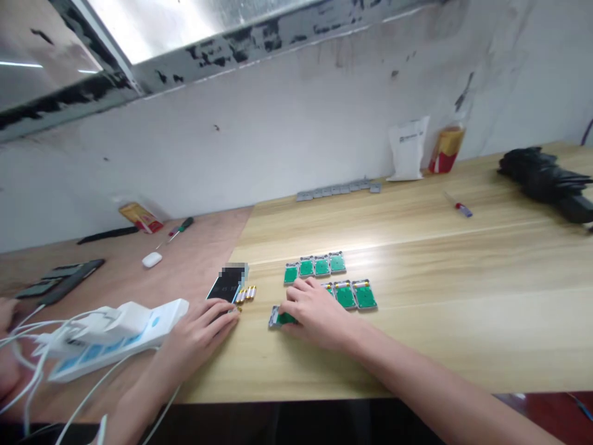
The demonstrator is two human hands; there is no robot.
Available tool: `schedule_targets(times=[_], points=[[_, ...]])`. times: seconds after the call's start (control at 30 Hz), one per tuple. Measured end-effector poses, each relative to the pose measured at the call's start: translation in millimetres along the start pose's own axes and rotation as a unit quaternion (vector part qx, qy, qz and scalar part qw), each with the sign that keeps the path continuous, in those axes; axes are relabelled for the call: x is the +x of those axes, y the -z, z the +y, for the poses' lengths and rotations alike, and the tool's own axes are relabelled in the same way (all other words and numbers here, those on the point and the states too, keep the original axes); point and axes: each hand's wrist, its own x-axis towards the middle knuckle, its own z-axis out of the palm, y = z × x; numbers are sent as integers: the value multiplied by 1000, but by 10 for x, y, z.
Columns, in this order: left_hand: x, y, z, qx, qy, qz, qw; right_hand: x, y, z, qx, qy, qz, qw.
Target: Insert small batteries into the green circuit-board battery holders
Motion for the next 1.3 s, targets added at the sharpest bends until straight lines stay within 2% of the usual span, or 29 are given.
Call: schedule_targets(times=[0.2,0.33,0.47,0.6,0.7,0.8,0.93,1.0,1.2,1.3], points=[[94,43,71,15,2,-7,1000,11,34,-32,1,12,24,1000],[94,43,58,36,3,3,999,10,225,89,28,-25,80,996],[73,7,54,44,11,-3,999,-132,532,492,4,-102,156,982],[120,-2,128,14,32,8,999,-458,728,1023,-40,-207,163,964],[214,7,238,-23,36,14,999,-652,744,1194,-66,-262,152,951],[316,-5,372,-64,32,36,997,-651,694,995,-50,-259,161,951],[435,-34,553,-110,33,46,992,-395,605,461,-26,-192,139,971],[508,-29,645,-132,38,38,990,-265,581,315,-40,-165,133,976],[787,25,871,-197,24,14,980,-161,592,400,-24,-190,139,972],[818,12,852,-214,51,34,975,-145,517,273,-18,-172,117,978]])
